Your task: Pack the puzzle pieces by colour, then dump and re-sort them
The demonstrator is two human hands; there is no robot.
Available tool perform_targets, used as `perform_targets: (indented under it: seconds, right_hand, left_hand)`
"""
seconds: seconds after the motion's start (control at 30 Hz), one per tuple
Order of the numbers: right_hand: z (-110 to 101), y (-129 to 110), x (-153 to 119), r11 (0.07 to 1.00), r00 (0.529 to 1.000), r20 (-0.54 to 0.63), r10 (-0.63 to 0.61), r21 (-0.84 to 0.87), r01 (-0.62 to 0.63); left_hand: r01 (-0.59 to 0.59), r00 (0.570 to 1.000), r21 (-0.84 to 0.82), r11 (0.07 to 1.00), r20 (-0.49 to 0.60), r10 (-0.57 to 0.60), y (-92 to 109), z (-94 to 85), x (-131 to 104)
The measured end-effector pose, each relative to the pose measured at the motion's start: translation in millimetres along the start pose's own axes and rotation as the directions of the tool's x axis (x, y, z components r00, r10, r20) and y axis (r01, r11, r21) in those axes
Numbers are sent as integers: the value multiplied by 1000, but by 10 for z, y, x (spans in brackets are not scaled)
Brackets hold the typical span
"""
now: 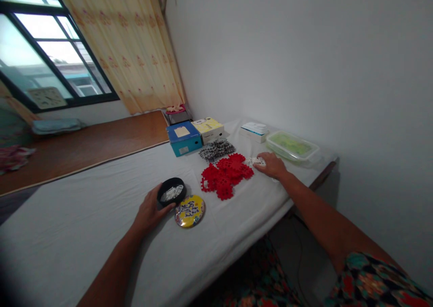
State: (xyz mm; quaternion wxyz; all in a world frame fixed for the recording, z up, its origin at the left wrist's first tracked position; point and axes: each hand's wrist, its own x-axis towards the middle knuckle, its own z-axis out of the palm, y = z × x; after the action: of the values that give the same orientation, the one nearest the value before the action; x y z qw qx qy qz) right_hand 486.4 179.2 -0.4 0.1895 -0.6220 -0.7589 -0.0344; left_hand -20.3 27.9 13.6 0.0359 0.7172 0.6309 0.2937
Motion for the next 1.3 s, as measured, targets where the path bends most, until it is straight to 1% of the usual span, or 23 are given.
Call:
perform_targets:
  seconds: [0.1, 0.23, 0.37, 0.5, 0.6, 0.7, 0.83, 0.93, 1.03, 1.13, 1.2, 1.3]
  right_hand:
    - [9, 33, 11, 1000, 998, 58, 4, 11, -5]
    - [26, 66, 62, 999, 997, 62, -42, 1, 42]
    - [1, 20, 133, 994, 997, 43, -61, -84, 65]
    - [-62, -65, 172, 981, 998, 65, -26, -193, 38]
    - [-100, -104, 163, 970, 999, 46, -9, -243, 20]
    - [-120, -94, 157, 972, 1000, 9, 16, -233, -13]
    - [-127, -4, 214, 979, 997, -43, 71, -190, -78]
    - [-137, 69, 288, 983, 995, -35, 97, -155, -102]
    - [-180, 88, 356, 983, 993, -33, 115, -142, -118]
    - [-275, 36, 426, 974, 986, -75, 150, -158, -160]
    - [-362, -46, 491, 973, 981, -120, 153, -153, -171]
    - [-492, -295, 620, 990, 978, -188, 92, -92, -111]
  left_hand:
    - [-5, 1000, -3, 1000, -3, 5, -1, 1, 3]
    - [-7, 1000, -20, 1000, -3, 6, -5, 5, 1]
    - [-2, 1000, -23, 1000, 6, 2, -18, 9, -6]
    - [-6, 1000, -16, 1000, 12, 6, -21, 13, -10]
    - [1, 1000, -18, 1000, 12, -1, -14, 16, -13]
    - [13, 1000, -10, 1000, 13, -12, -10, 22, -20]
    - [23, 1000, -13, 1000, 22, -23, 0, 20, -29]
    - [25, 999, -21, 999, 23, -24, 27, 11, -31]
    - [28, 999, -19, 999, 19, -28, 50, 9, -32]
    - [32, 999, -12, 999, 17, -32, 50, 19, -32]
    - [29, 999, -13, 1000, 18, -29, 44, 25, -30]
    - [33, 999, -15, 999, 17, -33, 44, 29, -30]
